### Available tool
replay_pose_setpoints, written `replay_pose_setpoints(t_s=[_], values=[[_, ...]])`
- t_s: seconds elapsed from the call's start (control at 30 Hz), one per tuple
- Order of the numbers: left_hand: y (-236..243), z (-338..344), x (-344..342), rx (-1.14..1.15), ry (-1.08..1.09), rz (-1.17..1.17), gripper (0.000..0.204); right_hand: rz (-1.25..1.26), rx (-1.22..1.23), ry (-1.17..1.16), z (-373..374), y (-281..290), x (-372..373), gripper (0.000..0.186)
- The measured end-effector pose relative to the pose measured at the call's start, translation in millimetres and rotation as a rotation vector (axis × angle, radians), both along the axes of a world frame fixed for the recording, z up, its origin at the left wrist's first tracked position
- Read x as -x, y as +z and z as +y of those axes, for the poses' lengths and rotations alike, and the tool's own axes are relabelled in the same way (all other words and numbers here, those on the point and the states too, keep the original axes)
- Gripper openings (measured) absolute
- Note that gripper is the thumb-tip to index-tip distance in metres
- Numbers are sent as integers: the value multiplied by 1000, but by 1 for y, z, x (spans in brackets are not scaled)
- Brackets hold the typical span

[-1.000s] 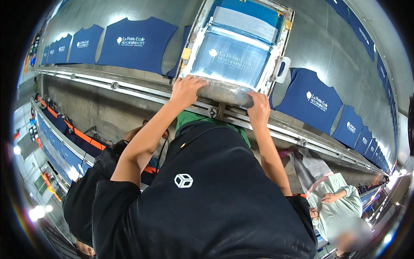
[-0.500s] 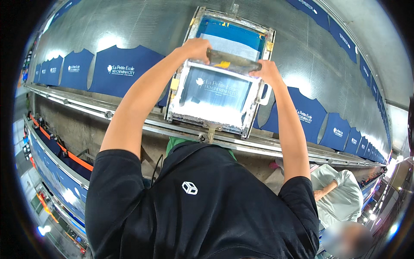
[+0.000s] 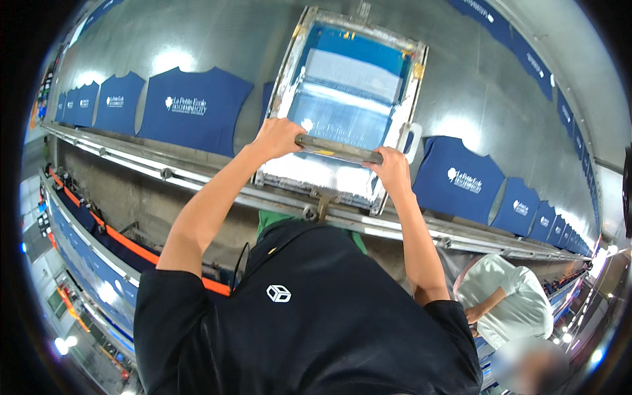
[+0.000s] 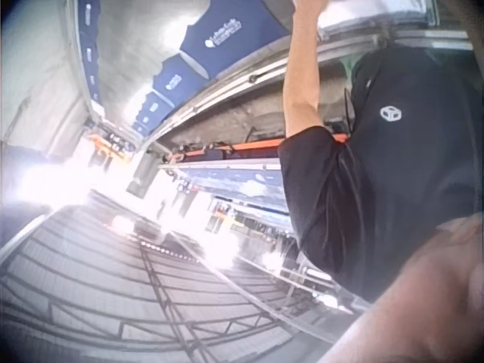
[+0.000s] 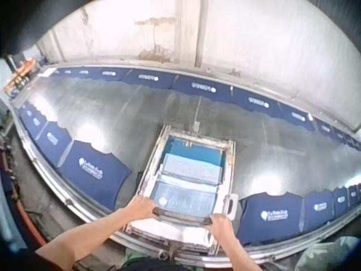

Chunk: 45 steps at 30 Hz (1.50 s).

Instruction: The person uses a squeegee to spread white ink across a screen printing frame placed over a blue t-shirt. The person repeatedly pulls the squeegee across the screen to transfer the ink onto the fabric.

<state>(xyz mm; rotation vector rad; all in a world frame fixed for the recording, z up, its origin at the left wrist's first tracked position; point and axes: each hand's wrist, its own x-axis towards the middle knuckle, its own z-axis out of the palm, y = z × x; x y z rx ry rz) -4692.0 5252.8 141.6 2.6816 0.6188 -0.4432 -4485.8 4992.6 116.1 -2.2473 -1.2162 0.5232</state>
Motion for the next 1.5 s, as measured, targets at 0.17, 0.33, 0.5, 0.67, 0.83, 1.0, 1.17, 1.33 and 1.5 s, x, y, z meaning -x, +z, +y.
replay_pose_setpoints(t_s=[0.17, 0.33, 0.5, 0.67, 0.83, 1.0, 1.17, 1.33, 1.5], values=[[27, 78, -110, -107, -26, -201, 39, -159, -64, -49, 76, 30, -105, 48], [10, 93, -122, -197, -67, -261, 38, -156, -26, -56, 97, 3, -131, 53], [6, 30, -66, -111, -17, -65, 29, -148, 11, -78, 37, -15, -57, 42], [-14, -52, 46, -121, 16, -174, 23, -104, -154, -31, -40, -23, 41, 32], [-3, -63, 55, -211, -67, -171, 32, -124, -148, 81, -54, -26, 53, 35], [-2, -66, -3, -160, -73, 27, 70, -47, -52, 123, -24, -16, 13, 52], [-43, -27, -30, -37, -167, 3, 89, 203, 262, 196, 0, -40, -25, 81], [-52, 30, -64, 282, -156, 295, 89, 467, 261, 175, 26, -14, -53, 74], [16, 47, -102, 20, -59, -182, 74, 241, -546, -663, -12, -49, -116, 41]])
